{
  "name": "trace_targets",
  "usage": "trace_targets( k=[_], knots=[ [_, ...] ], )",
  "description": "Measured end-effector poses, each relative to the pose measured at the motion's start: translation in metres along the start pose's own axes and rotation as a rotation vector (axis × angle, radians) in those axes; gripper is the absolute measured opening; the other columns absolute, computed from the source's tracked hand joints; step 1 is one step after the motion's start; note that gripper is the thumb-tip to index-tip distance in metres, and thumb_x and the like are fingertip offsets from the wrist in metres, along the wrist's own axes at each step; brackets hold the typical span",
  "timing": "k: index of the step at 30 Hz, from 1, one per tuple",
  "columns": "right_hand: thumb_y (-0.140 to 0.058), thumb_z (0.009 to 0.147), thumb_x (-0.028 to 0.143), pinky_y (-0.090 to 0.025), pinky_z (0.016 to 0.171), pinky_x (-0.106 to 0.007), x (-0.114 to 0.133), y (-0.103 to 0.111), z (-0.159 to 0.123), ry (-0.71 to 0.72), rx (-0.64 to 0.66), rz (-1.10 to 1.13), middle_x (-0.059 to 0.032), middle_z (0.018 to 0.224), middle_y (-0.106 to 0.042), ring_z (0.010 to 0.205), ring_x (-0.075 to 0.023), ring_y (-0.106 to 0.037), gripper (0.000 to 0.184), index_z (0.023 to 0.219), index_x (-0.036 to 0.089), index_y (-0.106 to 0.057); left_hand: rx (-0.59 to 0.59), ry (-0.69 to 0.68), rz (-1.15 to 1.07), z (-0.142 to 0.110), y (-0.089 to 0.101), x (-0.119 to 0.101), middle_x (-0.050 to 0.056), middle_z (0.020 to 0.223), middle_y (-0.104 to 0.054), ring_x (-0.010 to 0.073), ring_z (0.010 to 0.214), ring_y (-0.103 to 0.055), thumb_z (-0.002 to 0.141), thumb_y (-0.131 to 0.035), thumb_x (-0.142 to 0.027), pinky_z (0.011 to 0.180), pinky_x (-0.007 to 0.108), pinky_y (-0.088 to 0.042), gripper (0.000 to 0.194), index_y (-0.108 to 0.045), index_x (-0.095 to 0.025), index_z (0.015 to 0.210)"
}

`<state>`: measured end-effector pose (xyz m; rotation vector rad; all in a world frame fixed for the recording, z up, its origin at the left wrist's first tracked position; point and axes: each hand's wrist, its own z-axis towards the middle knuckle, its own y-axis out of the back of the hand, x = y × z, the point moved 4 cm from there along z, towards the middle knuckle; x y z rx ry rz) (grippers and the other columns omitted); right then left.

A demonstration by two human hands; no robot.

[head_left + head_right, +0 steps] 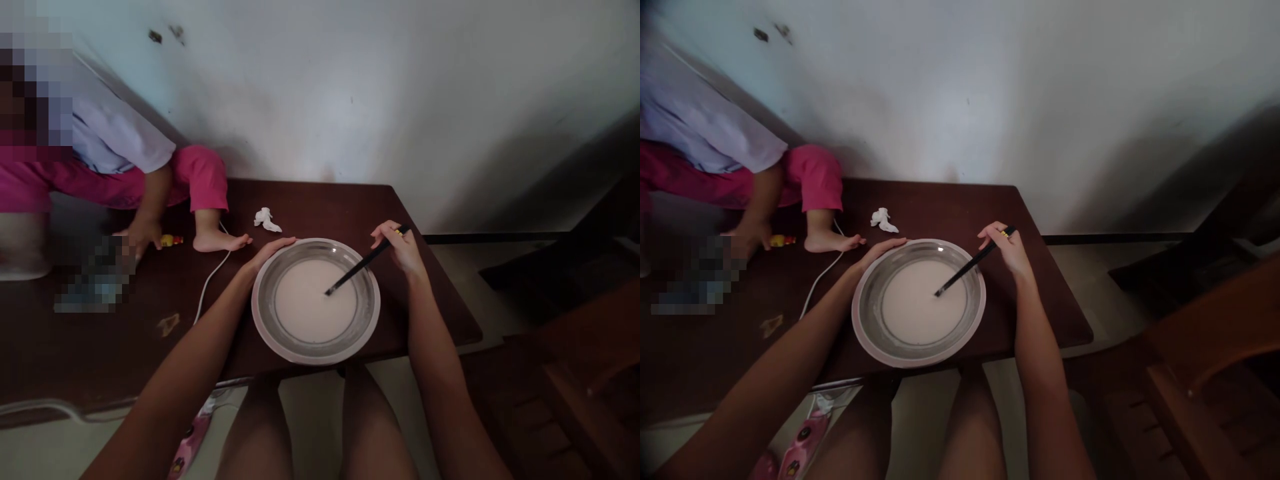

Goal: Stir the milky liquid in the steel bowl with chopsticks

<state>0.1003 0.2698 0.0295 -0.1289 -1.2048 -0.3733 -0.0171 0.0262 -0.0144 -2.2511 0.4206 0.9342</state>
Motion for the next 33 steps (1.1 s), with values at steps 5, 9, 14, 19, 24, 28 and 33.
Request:
trace_targets(
  k=[5, 9, 14, 19, 24, 28, 33],
  knots=[
    [-0.056, 0.083, 0.047, -0.049, 0.065, -0.029, -0.001, -0.012, -0.002, -0.053, 0.138, -0.020, 0.0000, 0.061, -0.066, 0.060, -0.0136, -0.062, 0.030, 0.079, 0.021, -0.070, -0.047, 0.011, -0.008, -0.001, 0.001, 0.000, 0.005, 0.068, -0.070, 0.0130, 0.058, -0.064, 0.090, -0.043, -0.024, 0.059, 0.020, -0.051, 0.029, -0.068, -0.010, 0.092],
    [-0.056, 0.083, 0.047, -0.048, 0.065, -0.028, 0.003, -0.003, 0.000, 0.014, 0.002, -0.046, 0.0001, 0.063, -0.065, 0.062, -0.0134, -0.062, 0.030, 0.077, 0.021, -0.069, -0.020, 0.003, -0.002, 0.001, 0.003, 0.000, 0.006, 0.070, -0.071, 0.0137, 0.060, -0.065, 0.090, -0.045, -0.025, 0.061, 0.020, -0.052, 0.029, -0.069, -0.010, 0.092],
    [-0.056, 0.084, 0.046, -0.048, 0.063, -0.028, 0.002, -0.007, -0.001, -0.038, 0.096, -0.009, 0.0009, 0.057, -0.062, 0.055, -0.0126, -0.060, 0.030, 0.076, 0.020, -0.069, -0.009, -0.018, 0.023, 0.004, 0.005, 0.000, 0.006, 0.072, -0.071, 0.0135, 0.061, -0.065, 0.090, -0.044, -0.026, 0.063, 0.020, -0.052, 0.029, -0.068, -0.009, 0.097],
    [-0.056, 0.084, 0.044, -0.048, 0.069, -0.028, 0.003, -0.004, 0.000, 0.021, 0.049, -0.028, 0.0002, 0.066, -0.067, 0.065, -0.0134, -0.063, 0.027, 0.080, 0.021, -0.070, 0.000, -0.008, 0.018, 0.001, 0.001, 0.000, 0.006, 0.072, -0.071, 0.0144, 0.062, -0.065, 0.090, -0.044, -0.026, 0.064, 0.022, -0.052, 0.031, -0.067, -0.009, 0.098],
    [-0.056, 0.084, 0.043, -0.047, 0.062, -0.027, 0.001, -0.003, 0.000, -0.008, 0.053, 0.008, 0.0018, 0.056, -0.062, 0.055, -0.0125, -0.059, 0.027, 0.075, 0.021, -0.069, 0.001, -0.005, 0.007, -0.001, 0.000, 0.001, 0.007, 0.075, -0.072, 0.0143, 0.062, -0.065, 0.091, -0.043, -0.025, 0.065, 0.022, -0.052, 0.031, -0.068, -0.008, 0.099],
    [-0.056, 0.084, 0.043, -0.048, 0.068, -0.028, 0.002, -0.011, -0.001, -0.007, 0.126, -0.006, 0.0000, 0.065, -0.067, 0.064, -0.0133, -0.063, 0.027, 0.081, 0.021, -0.071, -0.020, -0.027, 0.015, 0.001, 0.002, 0.000, 0.006, 0.075, -0.071, 0.0139, 0.063, -0.065, 0.089, -0.046, -0.025, 0.064, 0.021, -0.051, 0.028, -0.067, -0.010, 0.099],
    [-0.057, 0.084, 0.042, -0.047, 0.061, -0.026, 0.003, 0.001, 0.001, 0.017, -0.005, 0.009, 0.0019, 0.058, -0.062, 0.057, -0.0119, -0.060, 0.026, 0.075, 0.021, -0.069, -0.042, -0.042, 0.021, 0.005, 0.005, 0.000, 0.005, 0.074, -0.071, 0.0134, 0.063, -0.066, 0.089, -0.047, -0.024, 0.064, 0.020, -0.051, 0.026, -0.068, -0.010, 0.096]
  ],
)
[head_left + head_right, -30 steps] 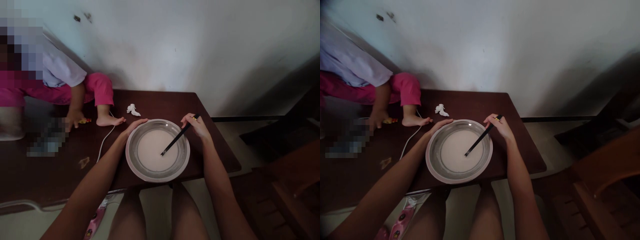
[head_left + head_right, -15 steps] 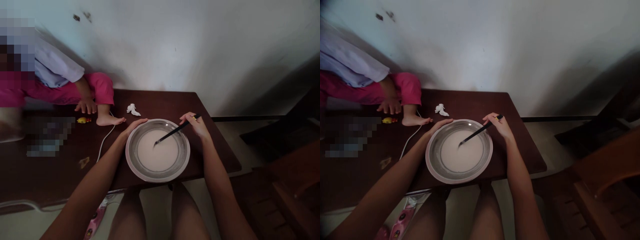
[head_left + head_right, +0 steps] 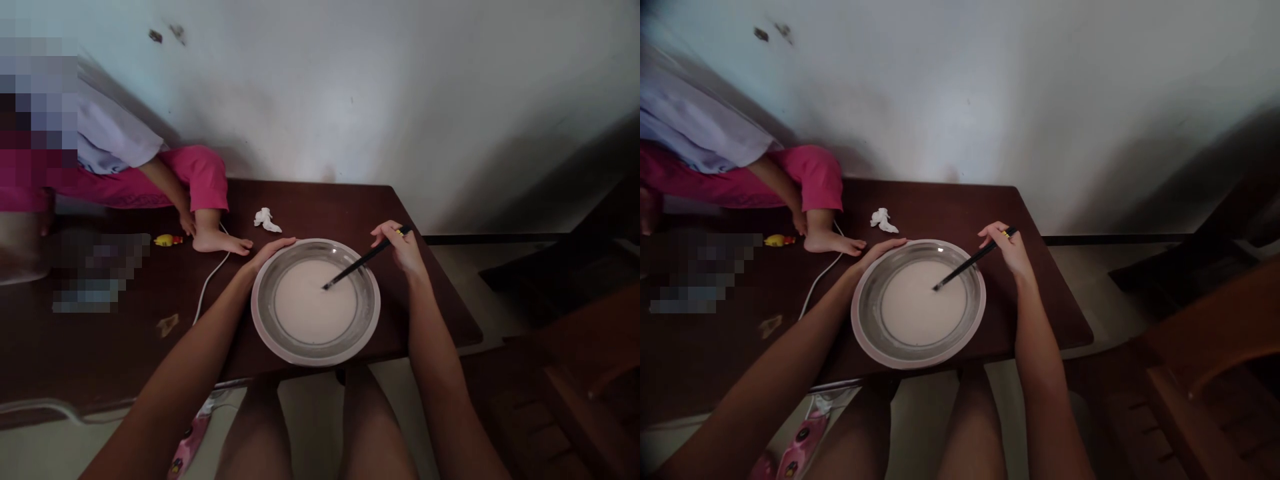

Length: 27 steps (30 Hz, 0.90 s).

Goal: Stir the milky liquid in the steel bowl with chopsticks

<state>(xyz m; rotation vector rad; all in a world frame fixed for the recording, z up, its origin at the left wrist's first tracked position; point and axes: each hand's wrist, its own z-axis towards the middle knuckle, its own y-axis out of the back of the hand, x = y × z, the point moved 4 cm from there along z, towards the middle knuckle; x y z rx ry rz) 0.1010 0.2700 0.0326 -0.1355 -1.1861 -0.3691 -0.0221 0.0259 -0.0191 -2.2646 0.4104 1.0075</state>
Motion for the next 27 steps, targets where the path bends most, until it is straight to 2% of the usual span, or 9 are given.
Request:
trace_targets(
  k=[5, 8, 11, 14, 17, 19, 23, 25, 27],
  knots=[
    [-0.057, 0.083, 0.045, -0.049, 0.067, -0.029, -0.004, -0.013, -0.004, -0.069, 0.186, -0.014, -0.0002, 0.062, -0.066, 0.062, -0.0141, -0.063, 0.029, 0.080, 0.020, -0.070, 0.045, 0.016, -0.020, -0.002, -0.002, 0.001, 0.005, 0.072, -0.071, 0.0129, 0.060, -0.065, 0.090, -0.043, -0.024, 0.063, 0.020, -0.052, 0.029, -0.068, -0.010, 0.093],
    [-0.057, 0.083, 0.045, -0.049, 0.070, -0.029, -0.002, -0.008, -0.001, -0.011, 0.087, -0.049, -0.0004, 0.068, -0.068, 0.067, -0.0143, -0.064, 0.027, 0.081, 0.022, -0.070, 0.096, 0.029, -0.025, -0.003, -0.004, 0.001, 0.006, 0.074, -0.071, 0.0146, 0.062, -0.066, 0.090, -0.043, -0.026, 0.066, 0.023, -0.053, 0.031, -0.068, -0.009, 0.095],
    [-0.057, 0.084, 0.044, -0.048, 0.065, -0.028, -0.001, 0.005, 0.001, 0.019, -0.047, -0.028, 0.0015, 0.062, -0.064, 0.060, -0.0128, -0.062, 0.026, 0.076, 0.022, -0.069, 0.099, 0.018, -0.018, -0.001, -0.002, 0.002, 0.006, 0.074, -0.071, 0.0153, 0.063, -0.066, 0.090, -0.043, -0.027, 0.066, 0.023, -0.053, 0.031, -0.068, -0.010, 0.095],
    [-0.056, 0.084, 0.043, -0.046, 0.061, -0.027, -0.003, 0.001, -0.001, -0.028, 0.043, 0.009, 0.0021, 0.054, -0.061, 0.054, -0.0124, -0.059, 0.026, 0.076, 0.021, -0.069, 0.092, -0.001, -0.013, 0.002, 0.000, 0.002, 0.006, 0.075, -0.072, 0.0145, 0.063, -0.066, 0.090, -0.043, -0.025, 0.066, 0.022, -0.053, 0.030, -0.068, -0.010, 0.094],
    [-0.056, 0.085, 0.044, -0.047, 0.064, -0.028, -0.003, -0.012, -0.004, -0.053, 0.189, 0.005, 0.0002, 0.061, -0.066, 0.060, -0.0132, -0.061, 0.027, 0.083, 0.021, -0.070, 0.108, -0.006, -0.017, 0.002, -0.001, 0.002, 0.005, 0.074, -0.071, 0.0137, 0.063, -0.065, 0.090, -0.042, -0.024, 0.064, 0.021, -0.052, 0.030, -0.068, -0.010, 0.093],
    [-0.056, 0.085, 0.044, -0.048, 0.068, -0.028, -0.002, -0.014, -0.003, -0.028, 0.161, -0.027, -0.0003, 0.067, -0.068, 0.065, -0.0136, -0.063, 0.027, 0.086, 0.022, -0.070, 0.102, -0.006, -0.019, 0.001, -0.002, 0.001, 0.005, 0.073, -0.071, 0.0135, 0.063, -0.065, 0.090, -0.042, -0.023, 0.064, 0.021, -0.052, 0.030, -0.068, -0.010, 0.094],
    [-0.056, 0.084, 0.043, -0.047, 0.060, -0.026, 0.001, 0.002, 0.000, 0.011, -0.042, -0.039, 0.0018, 0.060, -0.063, 0.058, -0.0124, -0.061, 0.026, 0.081, 0.022, -0.069, 0.068, 0.016, -0.010, -0.001, -0.003, 0.001, 0.005, 0.072, -0.071, 0.0134, 0.061, -0.065, 0.090, -0.043, -0.024, 0.063, 0.021, -0.052, 0.029, -0.068, -0.010, 0.093],
    [-0.057, 0.084, 0.043, -0.046, 0.058, -0.026, 0.001, 0.002, -0.001, -0.011, 0.001, -0.013, 0.0023, 0.055, -0.061, 0.053, -0.0117, -0.059, 0.026, 0.078, 0.021, -0.069, 0.066, 0.036, -0.011, -0.002, -0.003, 0.002, 0.005, 0.071, -0.070, 0.0133, 0.059, -0.064, 0.091, -0.043, -0.026, 0.063, 0.022, -0.052, 0.030, -0.068, -0.010, 0.092],
    [-0.057, 0.084, 0.044, -0.047, 0.060, -0.027, 0.000, -0.006, -0.004, -0.051, 0.128, -0.002, 0.0012, 0.055, -0.063, 0.054, -0.0123, -0.059, 0.028, 0.078, 0.020, -0.069, 0.066, 0.038, -0.018, -0.003, -0.003, 0.002, 0.005, 0.069, -0.070, 0.0133, 0.059, -0.064, 0.091, -0.042, -0.026, 0.062, 0.022, -0.052, 0.030, -0.068, -0.011, 0.091]
  ],
)
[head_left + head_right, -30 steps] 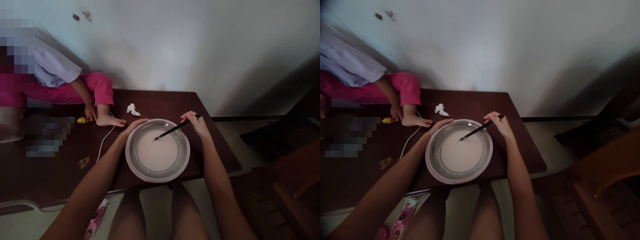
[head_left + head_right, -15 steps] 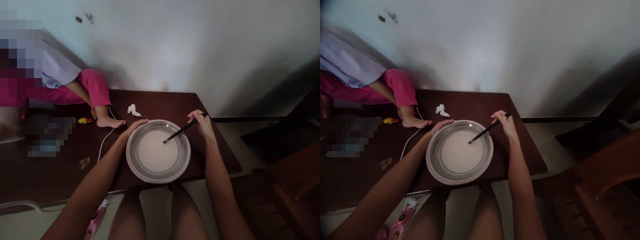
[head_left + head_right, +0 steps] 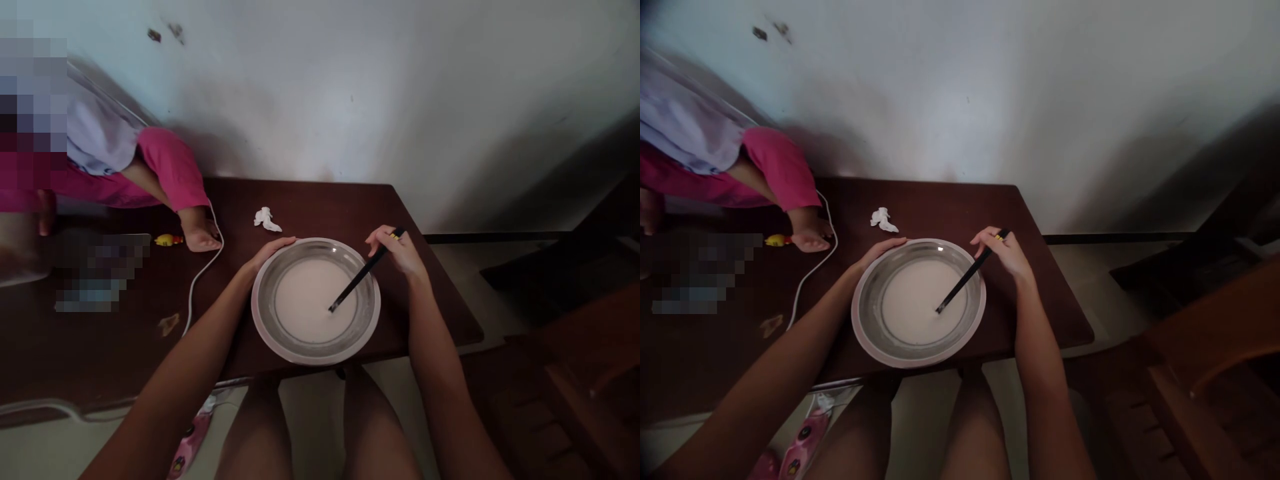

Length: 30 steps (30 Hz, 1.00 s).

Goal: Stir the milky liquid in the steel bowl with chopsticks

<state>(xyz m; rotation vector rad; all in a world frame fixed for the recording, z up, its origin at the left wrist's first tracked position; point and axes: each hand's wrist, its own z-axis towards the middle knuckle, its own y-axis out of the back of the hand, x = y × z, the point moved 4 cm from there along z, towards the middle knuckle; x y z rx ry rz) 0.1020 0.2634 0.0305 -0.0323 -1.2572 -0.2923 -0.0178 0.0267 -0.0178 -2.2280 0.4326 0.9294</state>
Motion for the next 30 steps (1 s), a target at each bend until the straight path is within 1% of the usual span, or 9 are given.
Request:
trace_targets(
  k=[3, 6, 9, 12, 16, 19, 22, 27, 30],
  knots=[
    [-0.057, 0.083, 0.045, -0.049, 0.067, -0.029, 0.000, -0.012, -0.001, -0.014, 0.110, -0.016, -0.0008, 0.063, -0.067, 0.062, -0.0139, -0.062, 0.029, 0.082, 0.020, -0.070, 0.006, 0.012, -0.003, -0.001, -0.001, 0.000, 0.005, 0.069, -0.070, 0.0139, 0.059, -0.064, 0.091, -0.042, -0.026, 0.061, 0.022, -0.051, 0.031, -0.068, -0.011, 0.092],
    [-0.057, 0.083, 0.045, -0.049, 0.070, -0.030, 0.004, -0.006, 0.001, 0.031, -0.013, -0.051, -0.0004, 0.067, -0.068, 0.066, -0.0142, -0.063, 0.027, 0.083, 0.022, -0.070, 0.009, 0.019, -0.005, -0.003, -0.002, 0.000, 0.005, 0.072, -0.071, 0.0142, 0.060, -0.064, 0.091, -0.041, -0.027, 0.063, 0.023, -0.052, 0.032, -0.068, -0.012, 0.098],
    [-0.057, 0.083, 0.046, -0.048, 0.064, -0.029, 0.005, 0.007, 0.001, 0.046, -0.147, -0.041, 0.0018, 0.059, -0.062, 0.056, -0.0130, -0.060, 0.028, 0.078, 0.022, -0.069, 0.003, 0.023, -0.002, -0.003, -0.002, 0.000, 0.006, 0.073, -0.071, 0.0151, 0.060, -0.065, 0.091, -0.041, -0.028, 0.064, 0.024, -0.052, 0.032, -0.067, -0.011, 0.100],
    [-0.057, 0.083, 0.047, -0.048, 0.061, -0.029, 0.002, 0.000, 0.000, -0.001, -0.029, -0.022, 0.0017, 0.054, -0.060, 0.052, -0.0130, -0.058, 0.030, 0.076, 0.020, -0.069, 0.002, 0.019, -0.003, -0.003, 0.000, 0.000, 0.007, 0.072, -0.071, 0.0156, 0.062, -0.065, 0.090, -0.043, -0.028, 0.064, 0.024, -0.052, 0.032, -0.067, -0.010, 0.099],
    [-0.057, 0.082, 0.047, -0.048, 0.068, -0.030, 0.001, -0.015, -0.001, 0.008, 0.119, -0.022, -0.0008, 0.064, -0.067, 0.065, -0.0146, -0.063, 0.030, 0.080, 0.020, -0.070, -0.005, 0.031, -0.007, -0.001, 0.001, 0.001, 0.006, 0.070, -0.071, 0.0149, 0.060, -0.064, 0.090, -0.043, -0.028, 0.061, 0.023, -0.052, 0.031, -0.068, -0.010, 0.098],
    [-0.057, 0.084, 0.044, -0.048, 0.069, -0.028, 0.003, -0.005, 0.001, 0.051, -0.027, -0.046, -0.0002, 0.068, -0.067, 0.067, -0.0137, -0.064, 0.027, 0.080, 0.021, -0.070, 0.003, 0.013, -0.003, -0.002, -0.001, 0.000, 0.006, 0.071, -0.071, 0.0142, 0.059, -0.064, 0.090, -0.043, -0.027, 0.062, 0.023, -0.052, 0.030, -0.068, -0.011, 0.096],
    [-0.056, 0.084, 0.045, -0.047, 0.062, -0.027, 0.003, 0.008, 0.001, 0.056, -0.161, -0.043, 0.0017, 0.057, -0.062, 0.056, -0.0124, -0.060, 0.028, 0.075, 0.021, -0.069, 0.019, 0.002, -0.002, -0.003, -0.003, 0.000, 0.006, 0.071, -0.071, 0.0146, 0.059, -0.065, 0.090, -0.043, -0.026, 0.062, 0.023, -0.053, 0.030, -0.068, -0.010, 0.093],
    [-0.057, 0.083, 0.047, -0.048, 0.063, -0.029, -0.001, -0.008, 0.000, -0.029, 0.069, -0.011, 0.0001, 0.059, -0.065, 0.057, -0.0134, -0.060, 0.030, 0.077, 0.020, -0.069, -0.001, 0.024, -0.011, -0.003, -0.002, 0.000, 0.006, 0.068, -0.070, 0.0149, 0.058, -0.065, 0.090, -0.042, -0.028, 0.060, 0.023, -0.053, 0.031, -0.068, -0.010, 0.092],
    [-0.056, 0.083, 0.046, -0.049, 0.068, -0.029, -0.001, -0.009, 0.001, 0.003, 0.040, -0.025, -0.0005, 0.065, -0.067, 0.064, -0.0139, -0.062, 0.029, 0.080, 0.021, -0.070, -0.012, 0.033, -0.009, -0.003, -0.001, 0.001, 0.006, 0.068, -0.070, 0.0151, 0.059, -0.065, 0.091, -0.042, -0.028, 0.061, 0.023, -0.053, 0.031, -0.068, -0.010, 0.095]
  ],
)
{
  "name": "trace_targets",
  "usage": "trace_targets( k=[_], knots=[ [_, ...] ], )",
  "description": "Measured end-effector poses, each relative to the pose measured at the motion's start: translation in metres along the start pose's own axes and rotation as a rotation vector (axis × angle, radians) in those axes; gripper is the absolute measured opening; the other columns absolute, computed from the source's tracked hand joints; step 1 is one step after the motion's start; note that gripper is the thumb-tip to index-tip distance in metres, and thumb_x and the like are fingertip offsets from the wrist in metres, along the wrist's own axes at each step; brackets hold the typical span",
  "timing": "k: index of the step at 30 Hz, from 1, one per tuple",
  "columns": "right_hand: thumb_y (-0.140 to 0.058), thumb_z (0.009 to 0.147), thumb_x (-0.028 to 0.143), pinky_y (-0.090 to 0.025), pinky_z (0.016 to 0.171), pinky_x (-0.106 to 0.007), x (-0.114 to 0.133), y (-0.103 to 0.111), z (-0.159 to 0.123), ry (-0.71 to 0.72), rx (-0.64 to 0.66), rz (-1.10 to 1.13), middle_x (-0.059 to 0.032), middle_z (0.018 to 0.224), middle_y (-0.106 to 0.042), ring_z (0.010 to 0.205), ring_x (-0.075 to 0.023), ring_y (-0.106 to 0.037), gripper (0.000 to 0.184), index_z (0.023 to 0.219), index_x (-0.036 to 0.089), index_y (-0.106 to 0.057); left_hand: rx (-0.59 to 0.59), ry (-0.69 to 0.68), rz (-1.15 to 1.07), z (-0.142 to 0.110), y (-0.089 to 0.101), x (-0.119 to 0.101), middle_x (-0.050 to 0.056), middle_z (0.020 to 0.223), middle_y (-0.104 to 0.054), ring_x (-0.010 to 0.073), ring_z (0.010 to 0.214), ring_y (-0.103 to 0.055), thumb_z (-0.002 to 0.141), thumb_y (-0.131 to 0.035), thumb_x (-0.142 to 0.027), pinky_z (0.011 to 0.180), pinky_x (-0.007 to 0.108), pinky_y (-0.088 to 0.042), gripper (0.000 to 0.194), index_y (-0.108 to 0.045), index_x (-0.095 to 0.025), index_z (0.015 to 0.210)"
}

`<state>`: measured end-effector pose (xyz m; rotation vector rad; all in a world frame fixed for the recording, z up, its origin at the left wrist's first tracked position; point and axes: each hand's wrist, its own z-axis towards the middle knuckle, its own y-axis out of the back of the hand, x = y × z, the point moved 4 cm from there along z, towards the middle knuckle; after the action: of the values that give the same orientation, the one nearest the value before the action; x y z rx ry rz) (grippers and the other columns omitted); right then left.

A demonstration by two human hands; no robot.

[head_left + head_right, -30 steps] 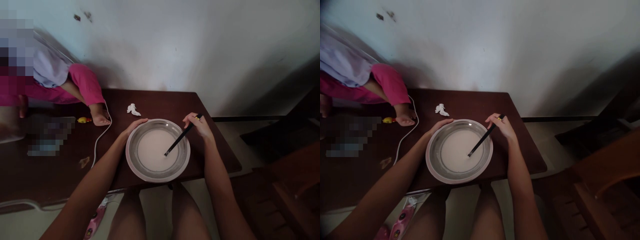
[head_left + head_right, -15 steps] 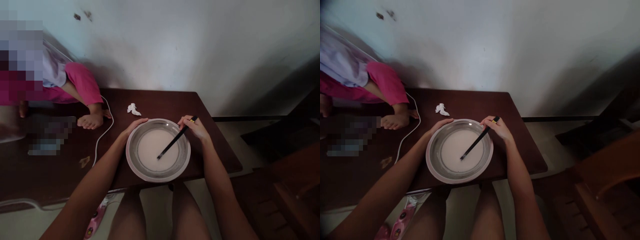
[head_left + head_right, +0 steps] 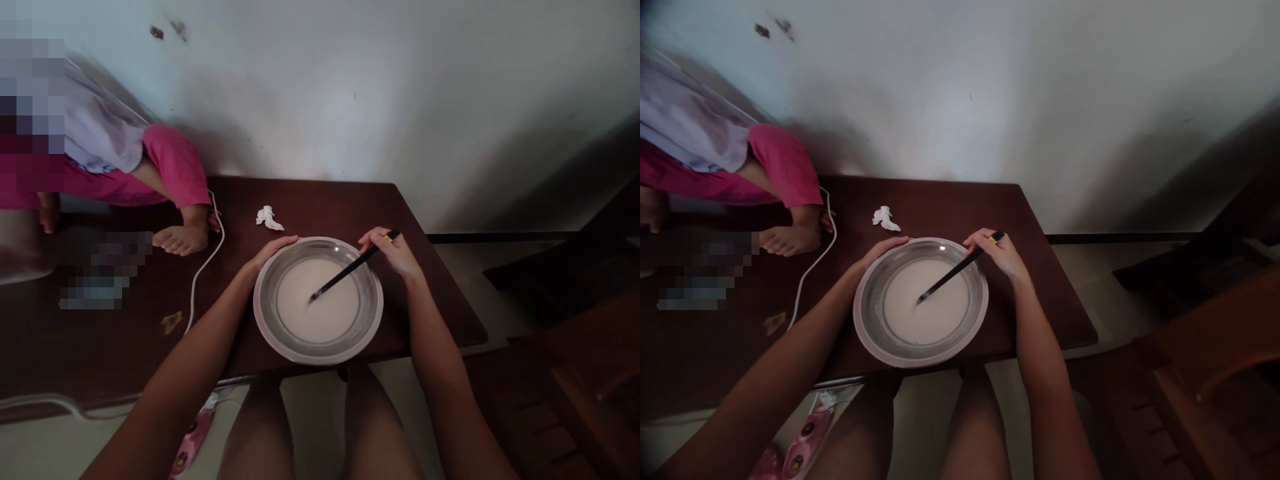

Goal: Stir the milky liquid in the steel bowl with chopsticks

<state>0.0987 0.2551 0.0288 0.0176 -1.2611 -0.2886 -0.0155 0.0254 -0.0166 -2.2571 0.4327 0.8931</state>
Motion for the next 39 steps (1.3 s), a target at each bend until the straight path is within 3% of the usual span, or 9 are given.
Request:
trace_targets(
  k=[4, 10, 13, 16, 22, 28, 34, 36, 39],
  knots=[
    [-0.056, 0.083, 0.047, -0.048, 0.063, -0.029, 0.000, 0.020, 0.000, 0.038, -0.201, -0.027, 0.0012, 0.056, -0.062, 0.056, -0.0135, -0.060, 0.030, 0.074, 0.021, -0.069, 0.010, -0.010, 0.003, 0.001, -0.001, 0.000, 0.007, 0.071, -0.071, 0.0155, 0.061, -0.065, 0.090, -0.042, -0.027, 0.064, 0.024, -0.053, 0.031, -0.067, -0.011, 0.099],
    [-0.056, 0.083, 0.048, -0.048, 0.064, -0.029, 0.000, 0.003, -0.002, -0.032, 0.017, 0.000, -0.0002, 0.060, -0.065, 0.057, -0.0136, -0.061, 0.031, 0.078, 0.020, -0.069, 0.033, -0.022, -0.001, 0.000, -0.002, -0.001, 0.006, 0.069, -0.070, 0.0144, 0.057, -0.064, 0.091, -0.041, -0.027, 0.061, 0.022, -0.052, 0.032, -0.068, -0.010, 0.094],
    [-0.056, 0.083, 0.047, -0.049, 0.067, -0.030, 0.001, 0.009, 0.000, 0.019, -0.086, -0.025, -0.0005, 0.064, -0.066, 0.063, -0.0141, -0.062, 0.030, 0.078, 0.021, -0.069, 0.073, -0.040, -0.001, 0.001, -0.003, -0.001, 0.007, 0.071, -0.071, 0.0146, 0.059, -0.065, 0.091, -0.040, -0.026, 0.063, 0.023, -0.053, 0.033, -0.068, -0.010, 0.093],
    [-0.057, 0.082, 0.047, -0.047, 0.061, -0.028, 0.001, 0.023, 0.000, 0.039, -0.230, -0.026, 0.0017, 0.056, -0.060, 0.055, -0.0128, -0.059, 0.031, 0.073, 0.020, -0.068, 0.055, -0.041, 0.004, 0.002, -0.002, -0.001, 0.007, 0.073, -0.071, 0.0146, 0.061, -0.065, 0.090, -0.041, -0.025, 0.064, 0.023, -0.053, 0.031, -0.068, -0.010, 0.094],
    [-0.056, 0.082, 0.049, -0.048, 0.061, -0.029, -0.001, 0.005, -0.001, -0.038, -0.009, 0.007, 0.0002, 0.058, -0.064, 0.055, -0.0131, -0.059, 0.032, 0.076, 0.020, -0.069, 0.017, -0.025, 0.017, 0.001, -0.001, -0.001, 0.006, 0.073, -0.071, 0.0147, 0.060, -0.065, 0.090, -0.041, -0.027, 0.063, 0.023, -0.052, 0.033, -0.067, -0.010, 0.101],
    [-0.058, 0.082, 0.046, -0.047, 0.060, -0.027, 0.002, 0.020, 0.000, 0.042, -0.218, 0.000, 0.0017, 0.056, -0.061, 0.054, -0.0122, -0.058, 0.029, 0.072, 0.021, -0.069, 0.025, -0.060, 0.020, -0.001, -0.002, -0.002, 0.006, 0.073, -0.071, 0.0140, 0.060, -0.064, 0.091, -0.040, -0.024, 0.065, 0.023, -0.052, 0.033, -0.067, -0.010, 0.101],
    [-0.056, 0.083, 0.048, -0.048, 0.063, -0.028, 0.001, 0.000, -0.002, -0.033, 0.044, 0.008, -0.0007, 0.061, -0.065, 0.058, -0.0131, -0.061, 0.032, 0.077, 0.020, -0.070, 0.027, -0.029, 0.019, -0.004, -0.006, -0.002, 0.006, 0.069, -0.070, 0.0146, 0.056, -0.063, 0.091, -0.039, -0.026, 0.060, 0.024, -0.051, 0.034, -0.068, -0.010, 0.099],
    [-0.055, 0.084, 0.047, -0.049, 0.067, -0.029, 0.002, -0.001, -0.001, -0.002, 0.005, -0.006, -0.0010, 0.065, -0.067, 0.064, -0.0135, -0.062, 0.031, 0.079, 0.020, -0.070, 0.034, -0.036, 0.016, -0.005, -0.007, -0.002, 0.005, 0.070, -0.070, 0.0147, 0.056, -0.063, 0.092, -0.038, -0.025, 0.061, 0.024, -0.052, 0.034, -0.068, -0.010, 0.099],
    [-0.056, 0.084, 0.045, -0.048, 0.065, -0.028, 0.003, 0.011, 0.000, 0.044, -0.160, -0.013, 0.0001, 0.063, -0.065, 0.062, -0.0130, -0.062, 0.029, 0.076, 0.021, -0.070, 0.045, -0.048, 0.016, -0.004, -0.007, -0.002, 0.006, 0.072, -0.071, 0.0152, 0.060, -0.065, 0.091, -0.039, -0.025, 0.063, 0.024, -0.052, 0.034, -0.067, -0.010, 0.101]
  ],
)
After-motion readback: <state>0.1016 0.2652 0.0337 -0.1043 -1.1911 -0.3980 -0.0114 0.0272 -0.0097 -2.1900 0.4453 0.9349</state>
